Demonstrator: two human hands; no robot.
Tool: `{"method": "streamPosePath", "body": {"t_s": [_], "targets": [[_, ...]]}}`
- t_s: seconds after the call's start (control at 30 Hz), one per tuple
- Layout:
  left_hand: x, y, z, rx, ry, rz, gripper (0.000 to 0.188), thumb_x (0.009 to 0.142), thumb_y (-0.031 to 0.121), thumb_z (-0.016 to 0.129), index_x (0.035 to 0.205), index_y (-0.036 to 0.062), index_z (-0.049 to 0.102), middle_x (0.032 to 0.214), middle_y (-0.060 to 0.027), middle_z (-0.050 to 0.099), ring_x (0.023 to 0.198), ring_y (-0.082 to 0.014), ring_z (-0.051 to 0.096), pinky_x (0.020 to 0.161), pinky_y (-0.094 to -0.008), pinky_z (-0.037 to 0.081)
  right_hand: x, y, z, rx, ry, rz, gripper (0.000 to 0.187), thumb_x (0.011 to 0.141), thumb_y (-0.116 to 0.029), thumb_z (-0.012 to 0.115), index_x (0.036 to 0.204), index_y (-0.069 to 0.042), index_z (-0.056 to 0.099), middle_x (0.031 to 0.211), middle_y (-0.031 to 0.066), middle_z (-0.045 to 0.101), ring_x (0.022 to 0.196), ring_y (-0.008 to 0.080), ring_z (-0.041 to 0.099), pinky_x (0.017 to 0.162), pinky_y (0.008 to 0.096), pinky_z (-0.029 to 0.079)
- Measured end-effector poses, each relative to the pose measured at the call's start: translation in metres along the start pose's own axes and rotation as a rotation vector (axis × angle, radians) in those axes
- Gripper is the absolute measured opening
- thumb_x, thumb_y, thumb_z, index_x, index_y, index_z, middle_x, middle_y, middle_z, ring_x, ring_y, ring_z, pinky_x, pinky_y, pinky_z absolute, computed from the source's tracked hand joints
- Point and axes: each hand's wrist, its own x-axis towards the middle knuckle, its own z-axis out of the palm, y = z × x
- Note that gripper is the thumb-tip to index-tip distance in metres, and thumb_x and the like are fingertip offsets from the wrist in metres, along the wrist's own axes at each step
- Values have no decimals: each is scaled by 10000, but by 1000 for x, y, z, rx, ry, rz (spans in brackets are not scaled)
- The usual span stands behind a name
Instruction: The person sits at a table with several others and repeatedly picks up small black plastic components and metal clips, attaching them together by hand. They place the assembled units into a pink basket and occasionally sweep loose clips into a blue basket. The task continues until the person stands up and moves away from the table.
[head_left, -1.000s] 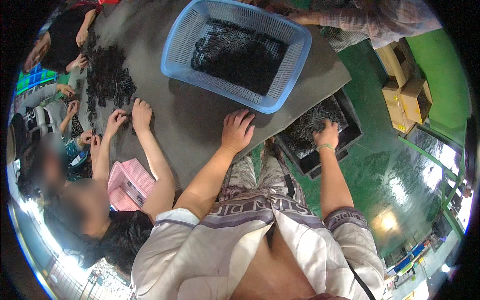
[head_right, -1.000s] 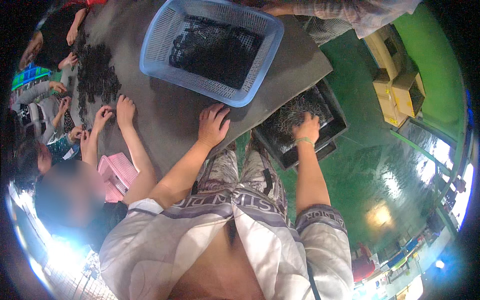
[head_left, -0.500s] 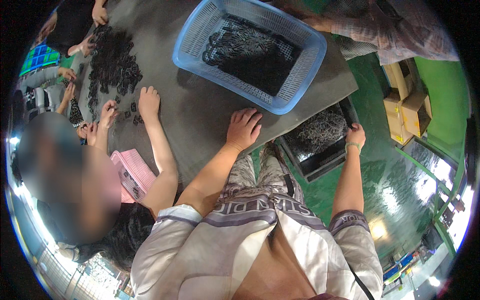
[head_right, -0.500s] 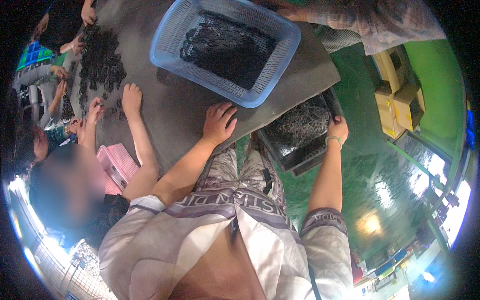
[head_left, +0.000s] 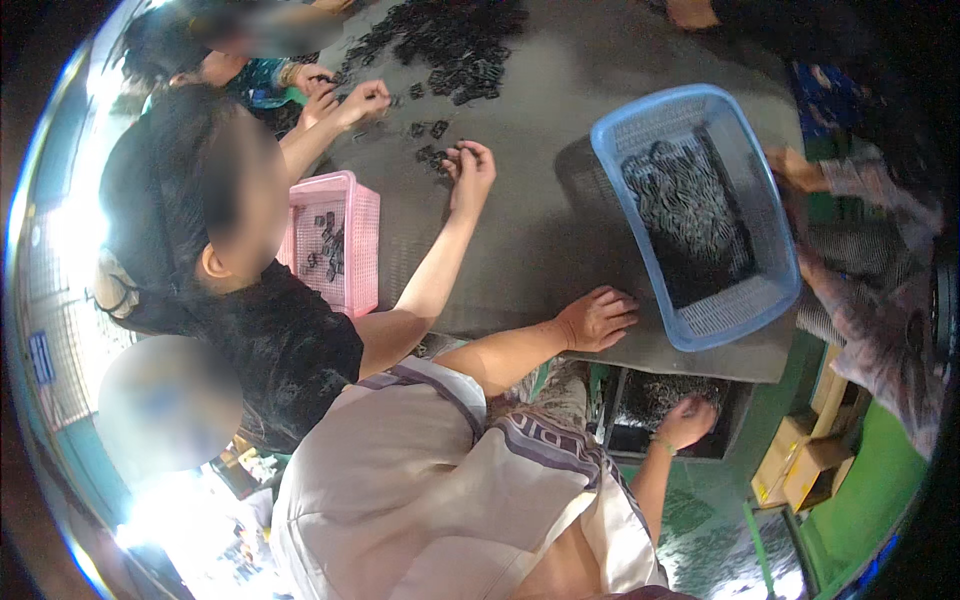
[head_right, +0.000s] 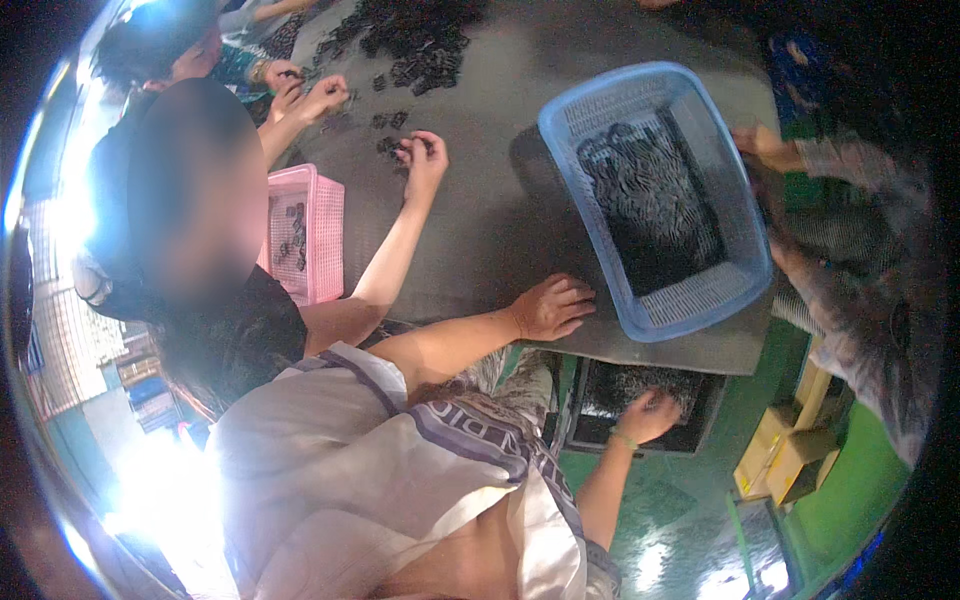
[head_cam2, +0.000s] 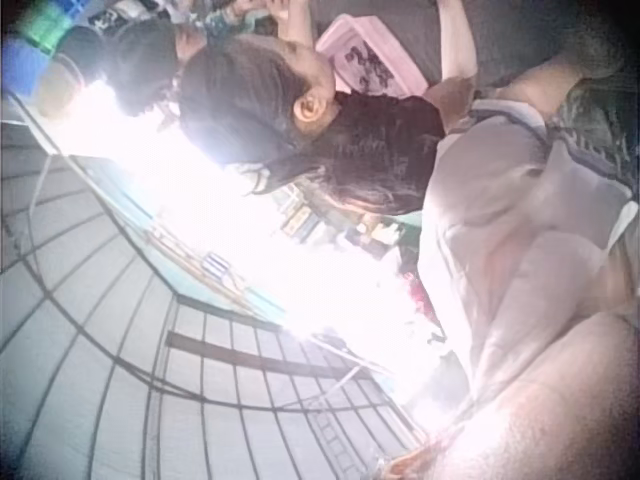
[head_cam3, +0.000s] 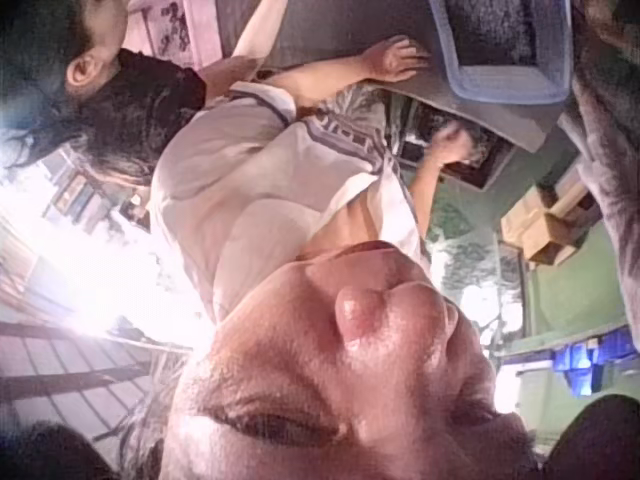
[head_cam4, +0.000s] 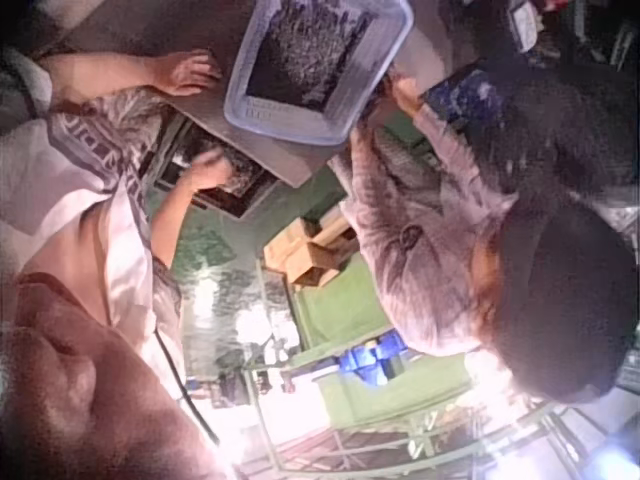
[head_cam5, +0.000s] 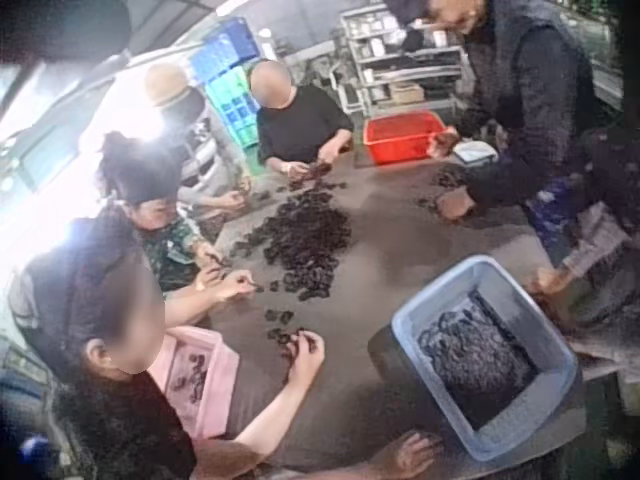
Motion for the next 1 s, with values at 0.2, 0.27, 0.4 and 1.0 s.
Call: {"method": "streamPosePath", "body": {"t_s": [0.2,0.27,0.4,1.0], "targets": [[4,-15,-3,-188,287,-319,333,710,-22,633,1031,63,599,1097,-153,554,1045,-352,523,905,-435,429,-1,-109,21,554,-521,-586,183,759,-132,639,912,-48,586,927,150,582,839,366,562,751,464,450],[11,-46,-22,-52,497,-551,329,694,-32,600,1013,50,594,1064,-181,548,1037,-380,519,900,-430,432,17,-142,39,521,-502,-657,251,776,-152,635,997,-55,566,1062,160,559,961,362,544,814,476,446],[60,-150,-98,175,776,-702,346,732,42,621,1072,47,558,1122,-157,499,1086,-353,474,920,-427,397,65,-185,88,346,-500,-711,436,830,-208,595,1231,-84,476,1354,164,409,1254,337,391,1013,479,341],[106,-202,-193,5,111,-1083,244,655,90,703,865,103,580,976,-125,562,965,-344,582,786,-438,473,114,-255,126,79,-535,-591,588,856,-311,524,1379,-85,378,1479,145,280,1354,333,271,1097,464,223]]}}
